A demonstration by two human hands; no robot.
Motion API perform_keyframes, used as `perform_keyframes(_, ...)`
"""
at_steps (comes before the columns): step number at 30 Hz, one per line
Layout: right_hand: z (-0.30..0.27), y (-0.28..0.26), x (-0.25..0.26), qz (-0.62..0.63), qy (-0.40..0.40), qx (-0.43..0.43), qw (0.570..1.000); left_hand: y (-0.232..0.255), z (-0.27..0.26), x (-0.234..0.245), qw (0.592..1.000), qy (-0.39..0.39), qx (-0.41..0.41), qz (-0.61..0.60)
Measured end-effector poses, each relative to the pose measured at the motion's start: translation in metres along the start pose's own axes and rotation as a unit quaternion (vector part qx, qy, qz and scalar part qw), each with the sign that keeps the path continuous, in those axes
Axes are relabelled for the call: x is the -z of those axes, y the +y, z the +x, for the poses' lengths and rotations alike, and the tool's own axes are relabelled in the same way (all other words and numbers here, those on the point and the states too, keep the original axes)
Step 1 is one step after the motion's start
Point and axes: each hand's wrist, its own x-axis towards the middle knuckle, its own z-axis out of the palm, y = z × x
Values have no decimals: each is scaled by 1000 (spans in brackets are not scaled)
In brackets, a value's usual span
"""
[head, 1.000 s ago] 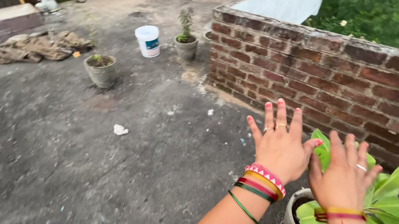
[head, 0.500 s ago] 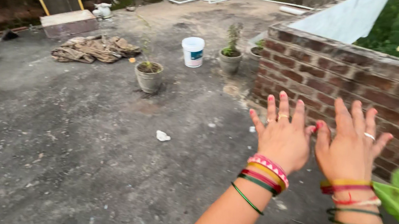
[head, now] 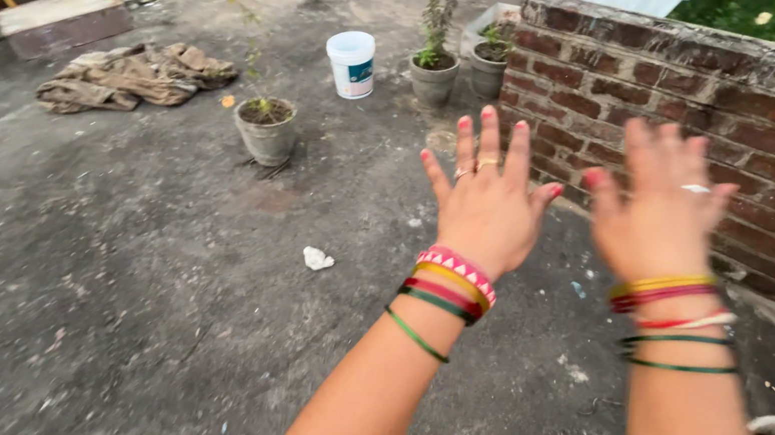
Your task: The person clears debris from a potted plant using their hands and a curved blade, then adds fertilizer from a small container into the soil and mixes it by hand.
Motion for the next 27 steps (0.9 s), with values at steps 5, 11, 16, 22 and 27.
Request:
perform_keyframes(5,34,-36,-76,49,-9,-5,999,-54,47,-33,999,24,-30,17)
perform_keyframes(11,137,-53,-159,84,-4,-1,996,-127,142,-53,999,19,-27,29)
perform_keyframes(16,230,-80,-227,103,6,35,994,-183,234,-69,999,35,-12,31)
perform_keyframes(22,303,-110,-300,101,-6,59,993,-240,311,-91,999,43,26,5)
perform_keyframes(27,366,-132,-370,73,-15,67,995,-295,377,-111,999,39,33,-2)
